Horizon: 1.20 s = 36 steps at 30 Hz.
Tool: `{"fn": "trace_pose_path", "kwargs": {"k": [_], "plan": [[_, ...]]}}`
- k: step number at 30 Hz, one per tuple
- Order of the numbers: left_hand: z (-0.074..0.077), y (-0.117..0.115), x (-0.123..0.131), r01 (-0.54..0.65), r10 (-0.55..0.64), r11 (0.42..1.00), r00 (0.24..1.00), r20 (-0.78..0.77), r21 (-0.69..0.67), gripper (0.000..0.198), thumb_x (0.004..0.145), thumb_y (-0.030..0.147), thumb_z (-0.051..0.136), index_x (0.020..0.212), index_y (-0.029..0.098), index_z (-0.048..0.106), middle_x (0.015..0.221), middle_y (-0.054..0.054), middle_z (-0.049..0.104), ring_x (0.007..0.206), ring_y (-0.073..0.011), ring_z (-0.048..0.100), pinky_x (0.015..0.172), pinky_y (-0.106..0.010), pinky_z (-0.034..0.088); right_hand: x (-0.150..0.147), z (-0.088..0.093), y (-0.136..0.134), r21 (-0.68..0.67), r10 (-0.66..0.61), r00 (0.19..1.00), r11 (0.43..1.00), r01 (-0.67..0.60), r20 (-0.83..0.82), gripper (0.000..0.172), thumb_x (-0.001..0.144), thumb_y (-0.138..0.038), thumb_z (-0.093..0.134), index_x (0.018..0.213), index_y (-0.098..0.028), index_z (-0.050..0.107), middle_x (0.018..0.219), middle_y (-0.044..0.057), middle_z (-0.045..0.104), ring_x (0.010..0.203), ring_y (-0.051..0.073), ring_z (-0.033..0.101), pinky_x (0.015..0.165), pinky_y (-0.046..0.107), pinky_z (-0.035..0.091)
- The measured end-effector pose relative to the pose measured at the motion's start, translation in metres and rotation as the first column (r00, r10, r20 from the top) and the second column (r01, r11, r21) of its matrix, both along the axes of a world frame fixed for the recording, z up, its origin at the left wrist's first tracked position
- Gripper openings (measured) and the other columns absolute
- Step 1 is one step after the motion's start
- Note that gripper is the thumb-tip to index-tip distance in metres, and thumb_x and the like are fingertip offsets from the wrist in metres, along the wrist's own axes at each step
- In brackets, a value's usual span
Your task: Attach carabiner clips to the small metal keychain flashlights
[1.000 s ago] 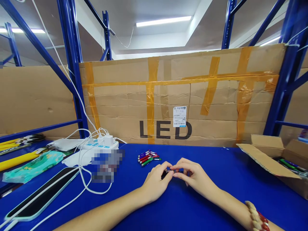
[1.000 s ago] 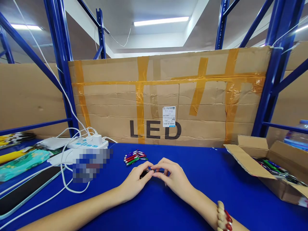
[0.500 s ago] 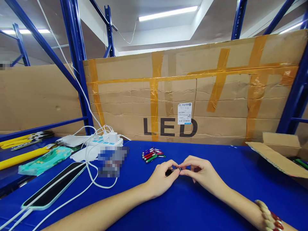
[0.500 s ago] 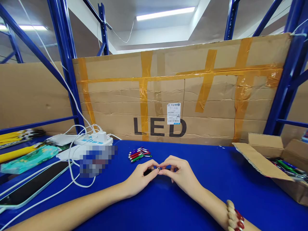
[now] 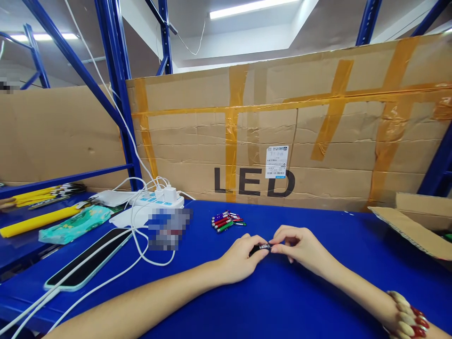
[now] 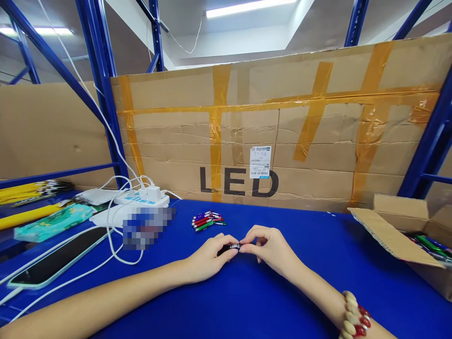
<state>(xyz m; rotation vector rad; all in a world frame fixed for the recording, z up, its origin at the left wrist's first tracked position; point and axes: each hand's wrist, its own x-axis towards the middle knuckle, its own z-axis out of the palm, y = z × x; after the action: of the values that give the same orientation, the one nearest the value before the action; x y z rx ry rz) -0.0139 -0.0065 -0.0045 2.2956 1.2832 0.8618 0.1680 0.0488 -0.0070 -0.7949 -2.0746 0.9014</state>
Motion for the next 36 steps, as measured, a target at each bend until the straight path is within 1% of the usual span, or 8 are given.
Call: {"fn": "trace_pose_path", "kwargs": {"k": [7,14,19,21,24,27,31,36], "plan": [[-0.003,0.001,-0.001,0.044,-0.037,0.996,0.995,-0.095,0.072,0.019,0.088,0.020,0.041,0.095,0.019,0.059,0.088,-0.001,0.065,0.081,-0.0150,0.051,0.076,-0.025,0.040,-0.001,0.000,-0.001,-0.128,0.008,0.999,0.992,-0.003,0.033,0.032,0.055,-0.044,0.075,0.060,-0.014,0.063,0.065,0.000,0.057,0.040,0.005,0.045,0.037,0.019,0.038],[0.000,-0.003,0.000,0.116,-0.109,0.989,0.991,-0.074,0.087,0.024,0.091,0.024,0.037,0.099,0.020,0.059,0.093,-0.001,0.064,0.081,-0.0129,0.058,0.074,-0.021,0.042,0.000,0.009,-0.005,-0.086,-0.027,0.999,0.996,0.031,0.039,0.029,0.055,-0.040,0.075,0.057,-0.015,0.063,0.060,-0.002,0.054,0.042,0.006,0.042,0.037,0.018,0.038],[0.001,-0.008,0.001,0.062,-0.042,0.990,0.987,-0.154,0.127,0.025,0.091,0.028,0.034,0.104,0.023,0.056,0.098,-0.001,0.063,0.089,-0.0152,0.058,0.079,-0.023,0.042,0.003,0.017,-0.007,-0.079,-0.053,0.995,0.995,0.060,0.088,0.023,0.056,-0.034,0.075,0.055,-0.014,0.063,0.054,-0.003,0.054,0.040,0.006,0.043,0.037,0.018,0.035],[0.001,-0.009,0.002,0.037,-0.012,0.992,0.980,-0.197,0.120,0.026,0.092,0.029,0.031,0.100,0.023,0.055,0.093,-0.001,0.064,0.084,-0.0155,0.059,0.074,-0.023,0.043,0.003,0.018,-0.008,-0.082,-0.049,0.994,0.995,0.057,0.097,0.022,0.055,-0.033,0.075,0.055,-0.014,0.063,0.053,-0.003,0.054,0.039,0.006,0.043,0.037,0.018,0.035],[-0.001,-0.010,0.003,-0.003,0.026,0.996,0.966,-0.258,0.090,0.028,0.093,0.030,0.028,0.092,0.023,0.055,0.082,0.000,0.064,0.074,-0.0153,0.059,0.066,-0.023,0.042,0.002,0.015,-0.010,-0.124,0.025,0.996,0.992,-0.014,0.083,0.026,0.054,-0.037,0.075,0.056,-0.014,0.063,0.055,-0.002,0.056,0.038,0.005,0.043,0.036,0.018,0.035],[-0.001,-0.009,0.004,-0.047,0.057,0.998,0.967,-0.249,0.045,0.026,0.093,0.029,0.028,0.090,0.022,0.052,0.080,0.000,0.063,0.070,-0.0148,0.058,0.063,-0.022,0.040,0.000,0.011,-0.009,-0.147,0.054,0.997,0.988,-0.044,0.064,0.025,0.056,-0.037,0.074,0.058,-0.013,0.064,0.057,-0.002,0.058,0.036,0.004,0.043,0.035,0.017,0.034],[0.001,-0.009,0.004,-0.042,0.046,0.999,0.972,-0.231,0.022,0.022,0.093,0.029,0.029,0.091,0.022,0.050,0.086,0.000,0.061,0.077,-0.0153,0.054,0.072,-0.026,0.039,0.001,0.008,-0.005,-0.144,0.029,0.997,0.989,-0.019,0.070,0.020,0.058,-0.031,0.073,0.060,-0.014,0.064,0.052,-0.003,0.057,0.035,0.004,0.043,0.036,0.016,0.033],[0.004,-0.008,0.004,0.019,-0.010,0.999,0.971,-0.241,0.037,0.019,0.092,0.026,0.030,0.095,0.021,0.048,0.095,-0.002,0.056,0.086,-0.0163,0.047,0.080,-0.031,0.036,0.004,0.011,-0.004,-0.105,0.030,0.995,0.994,-0.020,0.099,0.022,0.058,-0.033,0.074,0.062,-0.014,0.065,0.053,-0.003,0.059,0.036,0.005,0.045,0.036,0.016,0.035]]}}
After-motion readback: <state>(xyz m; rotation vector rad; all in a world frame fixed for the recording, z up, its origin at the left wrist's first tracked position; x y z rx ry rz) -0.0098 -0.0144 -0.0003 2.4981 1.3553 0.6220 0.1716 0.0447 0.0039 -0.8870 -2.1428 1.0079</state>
